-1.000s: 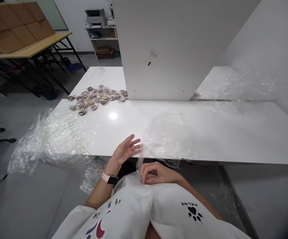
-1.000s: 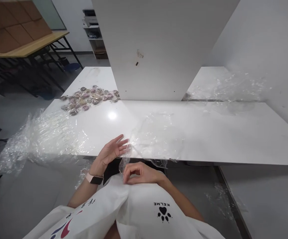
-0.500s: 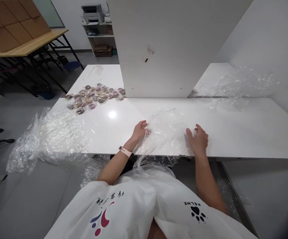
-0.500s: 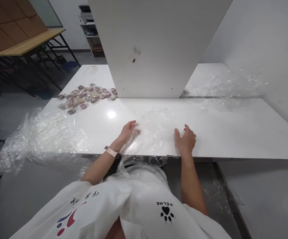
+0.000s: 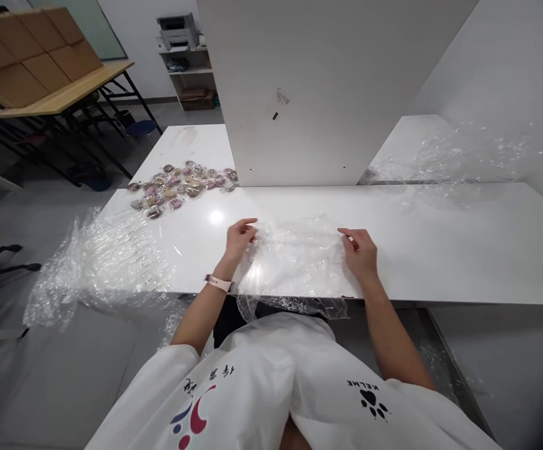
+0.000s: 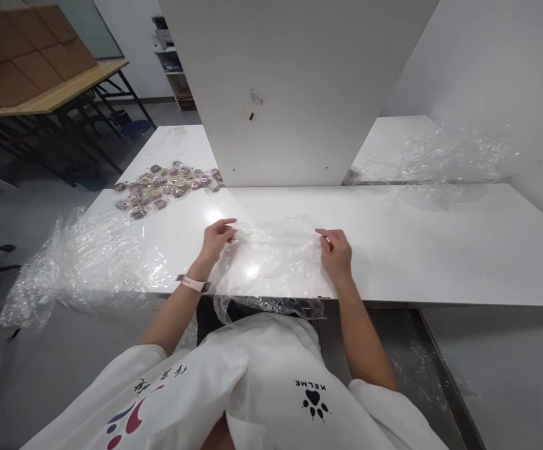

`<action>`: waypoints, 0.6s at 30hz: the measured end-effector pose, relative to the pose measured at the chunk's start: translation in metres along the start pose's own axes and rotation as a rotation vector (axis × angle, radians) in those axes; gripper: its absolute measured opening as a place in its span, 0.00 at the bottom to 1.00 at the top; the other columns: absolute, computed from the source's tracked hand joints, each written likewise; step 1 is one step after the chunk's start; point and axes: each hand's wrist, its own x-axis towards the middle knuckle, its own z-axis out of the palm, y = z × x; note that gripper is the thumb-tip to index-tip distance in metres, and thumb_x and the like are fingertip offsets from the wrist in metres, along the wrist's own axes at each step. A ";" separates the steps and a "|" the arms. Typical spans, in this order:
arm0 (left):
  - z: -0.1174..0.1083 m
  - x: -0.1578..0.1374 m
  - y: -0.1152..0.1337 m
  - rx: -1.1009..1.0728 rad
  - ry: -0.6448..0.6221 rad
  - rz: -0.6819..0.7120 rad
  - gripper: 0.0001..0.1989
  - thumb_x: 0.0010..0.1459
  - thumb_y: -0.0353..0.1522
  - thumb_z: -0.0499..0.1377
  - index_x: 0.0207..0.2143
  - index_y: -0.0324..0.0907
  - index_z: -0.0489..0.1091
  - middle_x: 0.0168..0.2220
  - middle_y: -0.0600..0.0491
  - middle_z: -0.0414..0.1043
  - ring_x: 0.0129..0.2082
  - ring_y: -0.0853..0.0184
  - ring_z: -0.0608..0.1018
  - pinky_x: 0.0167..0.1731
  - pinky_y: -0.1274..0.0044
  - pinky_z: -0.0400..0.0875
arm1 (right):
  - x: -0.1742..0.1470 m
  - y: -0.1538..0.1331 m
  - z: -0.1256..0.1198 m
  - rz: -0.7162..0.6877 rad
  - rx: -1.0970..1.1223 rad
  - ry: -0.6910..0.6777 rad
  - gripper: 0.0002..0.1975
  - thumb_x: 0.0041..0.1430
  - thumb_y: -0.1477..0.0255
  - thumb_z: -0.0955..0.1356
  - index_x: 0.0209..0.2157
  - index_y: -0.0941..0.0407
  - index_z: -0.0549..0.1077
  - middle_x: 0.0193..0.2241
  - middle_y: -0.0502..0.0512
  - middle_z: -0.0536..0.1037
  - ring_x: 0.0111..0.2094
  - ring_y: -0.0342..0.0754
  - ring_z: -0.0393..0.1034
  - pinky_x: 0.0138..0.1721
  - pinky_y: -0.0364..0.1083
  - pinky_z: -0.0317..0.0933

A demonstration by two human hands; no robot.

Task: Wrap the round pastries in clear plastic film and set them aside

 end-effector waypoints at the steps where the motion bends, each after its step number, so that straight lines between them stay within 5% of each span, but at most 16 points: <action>1: -0.014 0.003 0.002 0.080 0.078 0.064 0.15 0.52 0.28 0.61 0.44 0.38 0.76 0.29 0.54 0.71 0.24 0.73 0.71 0.29 0.77 0.70 | 0.007 0.003 -0.004 -0.015 -0.053 -0.006 0.17 0.64 0.69 0.61 0.45 0.55 0.78 0.38 0.55 0.72 0.25 0.42 0.60 0.31 0.46 0.62; 4: -0.039 0.004 0.015 0.411 0.233 0.247 0.20 0.56 0.29 0.58 0.52 0.43 0.72 0.49 0.45 0.72 0.45 0.61 0.76 0.44 0.68 0.73 | 0.028 0.003 -0.013 -0.073 -0.268 -0.016 0.17 0.64 0.72 0.61 0.47 0.54 0.78 0.42 0.58 0.73 0.31 0.46 0.66 0.36 0.49 0.64; 7: -0.035 -0.008 0.027 0.733 0.318 0.432 0.24 0.60 0.29 0.57 0.60 0.46 0.66 0.66 0.44 0.56 0.66 0.52 0.59 0.62 0.57 0.58 | 0.041 -0.012 -0.011 -0.101 -0.431 0.097 0.18 0.65 0.74 0.60 0.48 0.54 0.78 0.45 0.61 0.74 0.45 0.55 0.67 0.47 0.57 0.63; 9: -0.023 -0.018 0.024 0.835 0.189 0.479 0.23 0.63 0.33 0.56 0.61 0.48 0.65 0.69 0.47 0.51 0.70 0.52 0.51 0.66 0.53 0.45 | 0.040 -0.026 0.001 -0.160 -0.403 0.075 0.18 0.67 0.70 0.59 0.52 0.54 0.76 0.49 0.62 0.74 0.52 0.57 0.66 0.52 0.60 0.60; 13: -0.001 -0.029 -0.003 0.852 -0.313 0.359 0.26 0.57 0.41 0.64 0.59 0.54 0.67 0.69 0.51 0.52 0.71 0.47 0.45 0.66 0.50 0.35 | 0.016 -0.036 0.040 -0.346 -0.338 -0.363 0.24 0.70 0.60 0.57 0.63 0.49 0.65 0.64 0.56 0.64 0.65 0.56 0.55 0.62 0.59 0.54; 16: -0.006 -0.019 -0.012 0.738 -0.496 0.291 0.22 0.58 0.42 0.63 0.54 0.53 0.72 0.64 0.49 0.63 0.68 0.47 0.57 0.65 0.50 0.46 | -0.001 -0.020 0.054 -0.301 -0.436 -0.525 0.25 0.71 0.58 0.55 0.64 0.47 0.63 0.68 0.53 0.58 0.69 0.55 0.49 0.65 0.59 0.49; 18: -0.020 0.000 -0.003 0.646 -0.406 0.272 0.16 0.63 0.41 0.59 0.52 0.50 0.74 0.57 0.48 0.72 0.61 0.51 0.67 0.61 0.54 0.58 | -0.006 -0.005 0.051 -0.222 -0.498 -0.488 0.27 0.71 0.58 0.53 0.65 0.50 0.62 0.68 0.55 0.57 0.69 0.54 0.48 0.66 0.58 0.48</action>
